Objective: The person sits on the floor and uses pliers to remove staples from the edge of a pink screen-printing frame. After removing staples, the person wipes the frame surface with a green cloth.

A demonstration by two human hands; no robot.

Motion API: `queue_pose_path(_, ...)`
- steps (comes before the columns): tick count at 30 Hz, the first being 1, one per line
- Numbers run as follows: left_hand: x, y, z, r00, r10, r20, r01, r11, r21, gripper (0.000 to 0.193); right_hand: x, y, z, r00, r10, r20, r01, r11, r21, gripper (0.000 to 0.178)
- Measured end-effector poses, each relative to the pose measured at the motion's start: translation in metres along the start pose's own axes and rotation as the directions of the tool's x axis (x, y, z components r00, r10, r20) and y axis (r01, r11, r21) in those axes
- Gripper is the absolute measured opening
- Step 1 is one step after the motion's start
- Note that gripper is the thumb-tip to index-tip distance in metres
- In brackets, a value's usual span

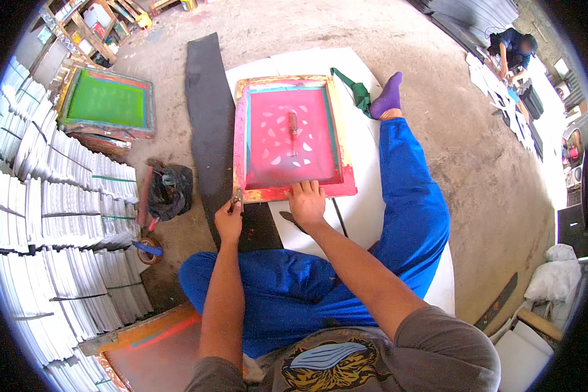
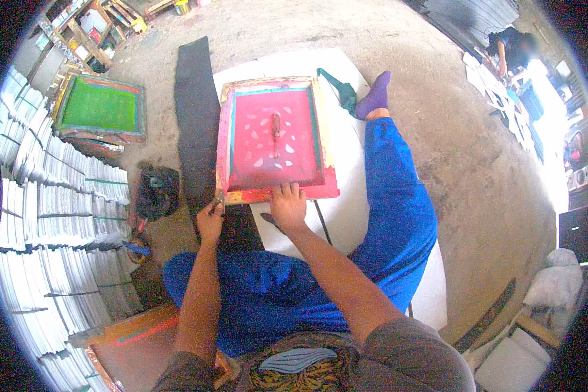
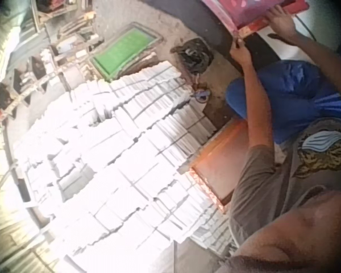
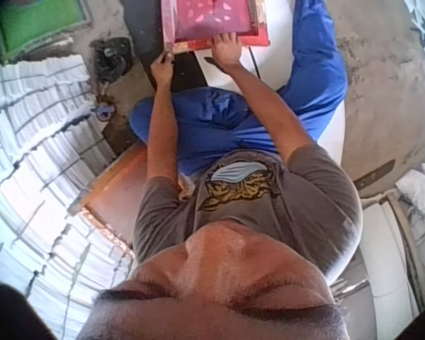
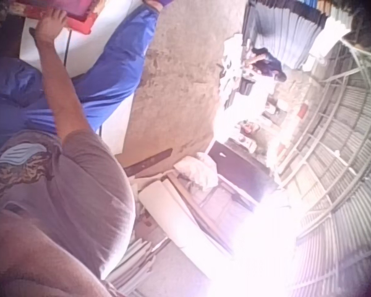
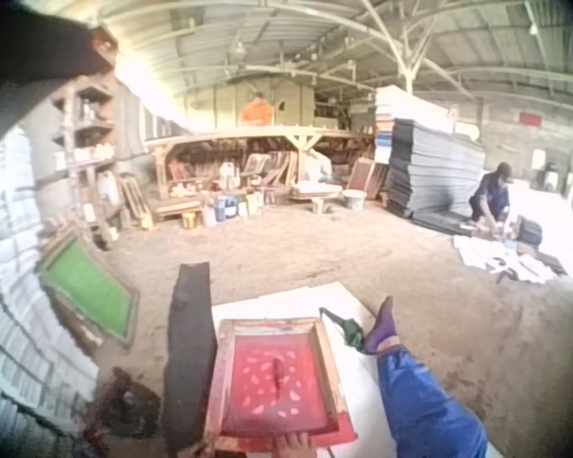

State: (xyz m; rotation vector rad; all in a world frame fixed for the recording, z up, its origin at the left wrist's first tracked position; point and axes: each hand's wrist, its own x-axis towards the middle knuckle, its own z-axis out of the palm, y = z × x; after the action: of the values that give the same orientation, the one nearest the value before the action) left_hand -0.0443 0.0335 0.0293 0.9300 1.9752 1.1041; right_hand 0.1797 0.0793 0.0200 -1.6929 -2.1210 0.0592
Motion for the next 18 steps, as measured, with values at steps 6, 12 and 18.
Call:
queue_pose_path(6, 0.005, -0.011, -0.003, 0.998, 0.061, 0.033, -0.064, 0.993, 0.098, 0.024, 0.007, -0.006, 0.005, 0.999, -0.036, -0.008, 0.035, 0.997, -0.071, 0.014)
queue_pose_path(12, 0.006, -0.018, 0.000, 1.000, -0.018, 0.009, 0.018, 0.999, -0.042, 0.026, 0.005, 0.018, 0.008, 0.994, -0.021, -0.112, 0.022, 1.000, 0.003, 0.010)
queue_pose_path(18, 0.013, -0.021, 0.002, 1.000, 0.004, 0.007, -0.004, 1.000, -0.016, 0.026, 0.012, 0.011, 0.017, 0.976, -0.186, -0.110, 0.203, 0.964, 0.173, 0.010)
